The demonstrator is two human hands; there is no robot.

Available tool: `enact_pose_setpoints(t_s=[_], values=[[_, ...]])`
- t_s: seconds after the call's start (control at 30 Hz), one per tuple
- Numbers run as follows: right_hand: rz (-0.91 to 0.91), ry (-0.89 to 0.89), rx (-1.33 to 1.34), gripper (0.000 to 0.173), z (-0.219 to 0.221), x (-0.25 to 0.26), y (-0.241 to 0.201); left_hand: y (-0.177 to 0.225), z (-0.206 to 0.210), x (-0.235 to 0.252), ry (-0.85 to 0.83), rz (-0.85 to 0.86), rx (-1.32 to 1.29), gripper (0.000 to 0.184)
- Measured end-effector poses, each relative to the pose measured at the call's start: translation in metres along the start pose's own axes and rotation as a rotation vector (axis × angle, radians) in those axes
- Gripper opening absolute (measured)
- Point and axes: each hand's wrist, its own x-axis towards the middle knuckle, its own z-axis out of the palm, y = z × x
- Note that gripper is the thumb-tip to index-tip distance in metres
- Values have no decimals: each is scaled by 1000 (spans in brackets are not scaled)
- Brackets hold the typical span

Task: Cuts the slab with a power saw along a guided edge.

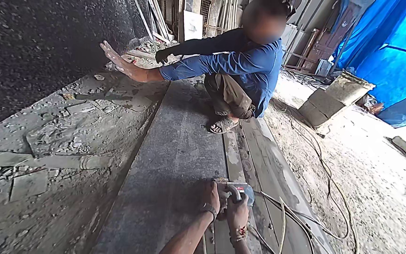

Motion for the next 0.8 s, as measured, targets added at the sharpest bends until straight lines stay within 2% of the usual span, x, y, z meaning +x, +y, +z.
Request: enact_pose_setpoints(t_s=[0.3, 0.53, 0.6, 0.8], values=[[18, 3, -11, 65, 3, 7, -5, 1, -2, 7, 7, 2, 9, 75], [-87, 6, 33, 72, 3, 6, -4, -5, 5, 16, 77, 18, -38, 67], [-123, 32, 48, 70, 3, 9, -2, -4, 10, 19, 109, 39, -74, 64], [-32, 23, -31, 59, 15, 16, -8, -7, 3, 28, 40, 18, -44, 70]])
